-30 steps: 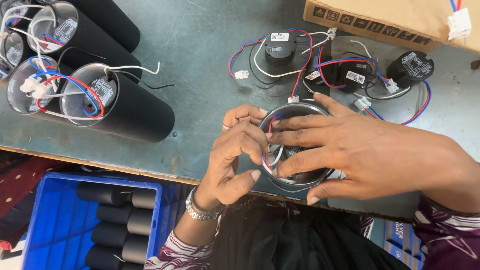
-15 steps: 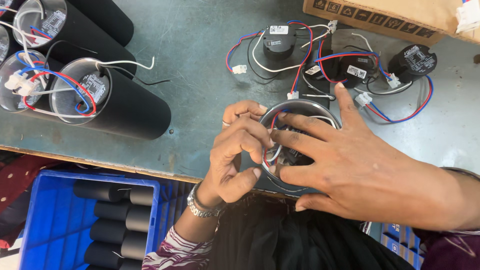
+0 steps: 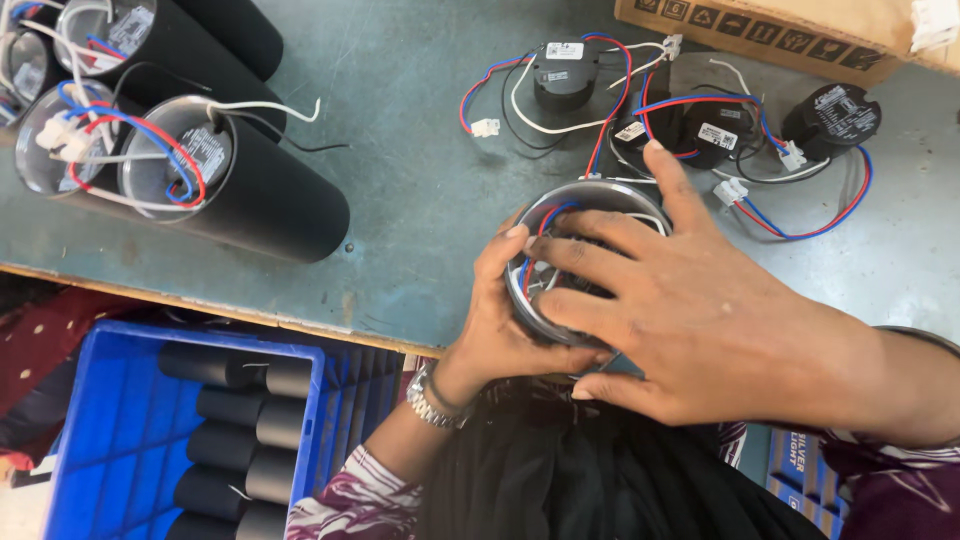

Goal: The person assembles cylindrical LED light fixtures at a workbench. They thread the driver's red and blue wires through the housing, join wire ends using white connector blocks, tuck the wires and driver into the metal cylinder, and place the finished unit with others on the bench.

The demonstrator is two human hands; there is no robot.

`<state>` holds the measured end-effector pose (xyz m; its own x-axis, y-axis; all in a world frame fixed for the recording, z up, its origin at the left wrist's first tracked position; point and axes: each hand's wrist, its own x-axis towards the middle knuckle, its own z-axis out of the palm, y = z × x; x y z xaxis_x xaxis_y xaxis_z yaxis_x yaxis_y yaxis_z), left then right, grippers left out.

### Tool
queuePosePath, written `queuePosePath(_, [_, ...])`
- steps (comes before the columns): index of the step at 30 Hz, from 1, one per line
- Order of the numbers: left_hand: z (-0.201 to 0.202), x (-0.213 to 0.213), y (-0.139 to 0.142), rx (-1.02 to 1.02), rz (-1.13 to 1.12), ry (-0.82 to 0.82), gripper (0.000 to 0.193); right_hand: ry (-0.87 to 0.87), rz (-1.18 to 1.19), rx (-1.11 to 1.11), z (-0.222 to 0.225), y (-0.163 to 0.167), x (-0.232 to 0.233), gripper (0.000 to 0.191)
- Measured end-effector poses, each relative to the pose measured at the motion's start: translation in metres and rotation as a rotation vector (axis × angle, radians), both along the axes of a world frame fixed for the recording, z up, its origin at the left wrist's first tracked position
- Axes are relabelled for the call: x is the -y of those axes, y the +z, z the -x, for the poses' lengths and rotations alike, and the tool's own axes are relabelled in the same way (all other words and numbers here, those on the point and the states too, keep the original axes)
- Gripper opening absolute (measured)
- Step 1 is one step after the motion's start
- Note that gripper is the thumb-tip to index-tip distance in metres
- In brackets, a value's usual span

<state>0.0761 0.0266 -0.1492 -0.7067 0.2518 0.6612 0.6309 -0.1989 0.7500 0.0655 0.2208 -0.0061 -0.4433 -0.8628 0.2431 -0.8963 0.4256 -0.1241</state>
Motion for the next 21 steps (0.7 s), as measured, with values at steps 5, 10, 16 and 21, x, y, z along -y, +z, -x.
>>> queuePosePath(5, [0.001,0.001,-0.017,-0.02,-0.038,0.031,0.122,0.024,0.057,-0.033,-0.002,0.017,-0.012,0.068])
queuePosePath(10, [0.003,0.017,-0.016,0.06,-0.017,0.287,0.12,-0.081,0.157,-0.173,0.005,0.037,-0.048,0.071])
queuePosePath(16, [0.042,0.057,0.01,-0.31,0.321,1.043,0.114,-0.288,0.284,-0.088,0.022,0.03,-0.086,0.071])
queuePosePath(21, [0.092,0.09,0.041,-0.338,0.904,1.308,0.057,-0.27,0.292,-0.045,0.027,0.02,-0.091,0.071])
